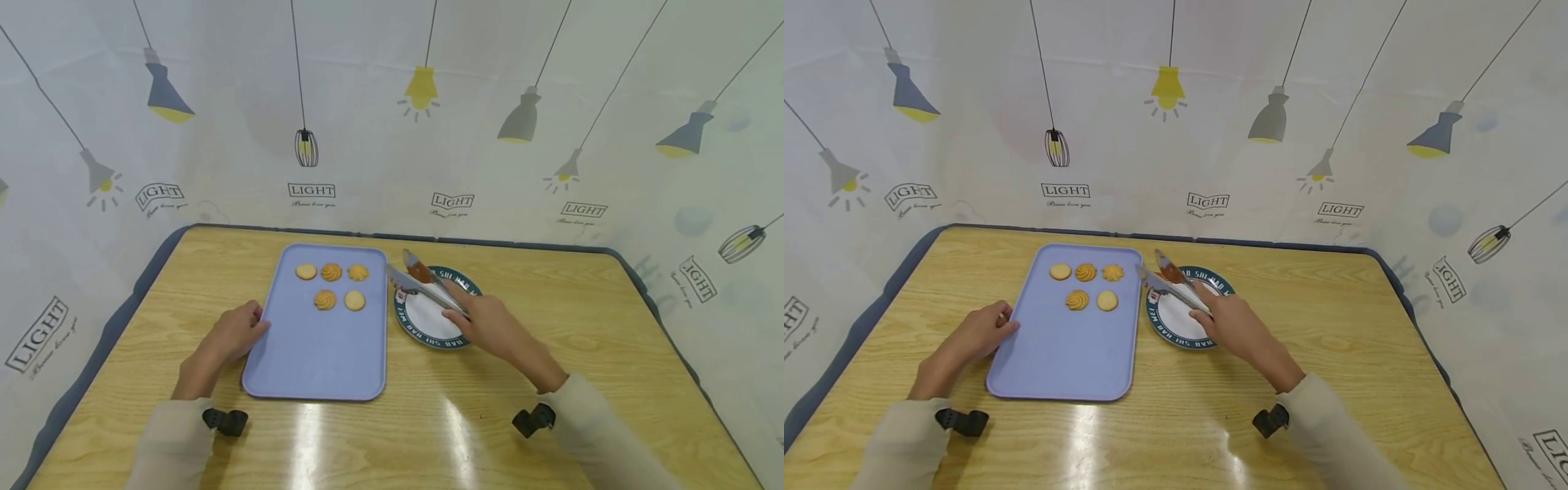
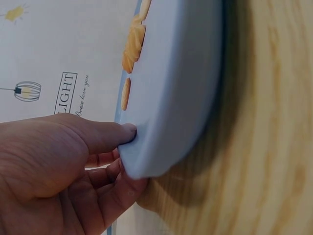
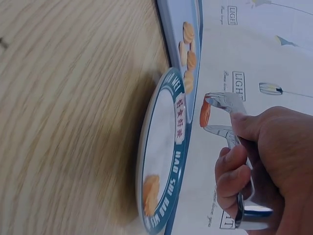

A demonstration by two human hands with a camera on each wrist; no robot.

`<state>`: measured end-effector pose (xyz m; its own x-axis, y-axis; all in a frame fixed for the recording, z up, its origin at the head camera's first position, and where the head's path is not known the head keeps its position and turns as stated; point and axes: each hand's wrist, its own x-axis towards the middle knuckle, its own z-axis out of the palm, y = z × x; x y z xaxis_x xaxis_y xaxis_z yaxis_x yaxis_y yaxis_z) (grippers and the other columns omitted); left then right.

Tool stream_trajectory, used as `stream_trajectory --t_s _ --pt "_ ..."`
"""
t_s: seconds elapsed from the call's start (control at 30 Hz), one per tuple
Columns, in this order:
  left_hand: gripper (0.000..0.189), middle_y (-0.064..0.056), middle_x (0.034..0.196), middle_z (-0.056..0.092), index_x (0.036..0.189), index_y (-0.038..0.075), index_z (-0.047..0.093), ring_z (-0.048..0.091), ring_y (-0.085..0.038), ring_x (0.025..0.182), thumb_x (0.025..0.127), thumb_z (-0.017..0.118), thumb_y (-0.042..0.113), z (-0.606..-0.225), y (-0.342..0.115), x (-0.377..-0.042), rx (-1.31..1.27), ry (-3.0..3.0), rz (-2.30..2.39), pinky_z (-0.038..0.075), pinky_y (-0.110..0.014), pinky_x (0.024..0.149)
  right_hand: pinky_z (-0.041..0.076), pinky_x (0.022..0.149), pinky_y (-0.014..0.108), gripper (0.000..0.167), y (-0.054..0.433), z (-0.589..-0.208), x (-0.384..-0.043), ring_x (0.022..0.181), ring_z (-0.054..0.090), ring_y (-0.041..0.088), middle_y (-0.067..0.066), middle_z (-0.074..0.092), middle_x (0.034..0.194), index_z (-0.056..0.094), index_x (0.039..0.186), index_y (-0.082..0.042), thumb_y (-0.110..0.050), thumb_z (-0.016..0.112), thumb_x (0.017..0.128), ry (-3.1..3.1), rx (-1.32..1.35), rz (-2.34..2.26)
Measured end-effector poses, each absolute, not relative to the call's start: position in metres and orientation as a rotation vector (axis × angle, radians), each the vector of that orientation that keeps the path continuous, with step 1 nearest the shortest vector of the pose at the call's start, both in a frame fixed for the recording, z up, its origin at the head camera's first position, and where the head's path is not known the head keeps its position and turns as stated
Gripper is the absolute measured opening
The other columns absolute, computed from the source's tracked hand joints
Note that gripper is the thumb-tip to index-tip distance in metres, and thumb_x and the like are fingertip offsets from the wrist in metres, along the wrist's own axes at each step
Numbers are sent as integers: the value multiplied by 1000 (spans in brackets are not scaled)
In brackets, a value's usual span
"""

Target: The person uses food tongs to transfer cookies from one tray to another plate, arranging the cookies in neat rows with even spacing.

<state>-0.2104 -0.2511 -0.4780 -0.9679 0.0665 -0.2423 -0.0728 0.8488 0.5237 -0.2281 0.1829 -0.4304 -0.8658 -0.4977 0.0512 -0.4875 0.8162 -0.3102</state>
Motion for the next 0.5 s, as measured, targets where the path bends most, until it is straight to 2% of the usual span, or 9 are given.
stream_trajectory --t_s 0.23,0.37,0.5 --pt "25 -19 94 58 112 -6 49 55 -25 79 100 51 16 -477 -251 -209 -6 2770 805 46 -34 65 41 58 27 60 159 -435 -232 48 40 5 -5 48 56 36 151 -3 -31 55 102 2942 -906 -529" --pt "25 -18 93 58 111 -6 49 55 -24 78 100 51 16 -477 -252 -209 4 2771 812 46 -34 65 42 58 27 59 143 -437 -234 52 45 6 0 63 70 36 152 -6 -30 56 101 2945 -930 -536" --pt "25 -17 92 58 111 -6 50 55 -24 78 100 52 16 -478 -253 -210 6 2774 817 46 -34 65 40 55 27 58 126 -436 -236 57 49 9 4 66 80 38 152 -11 -30 57 101 2948 -921 -543"
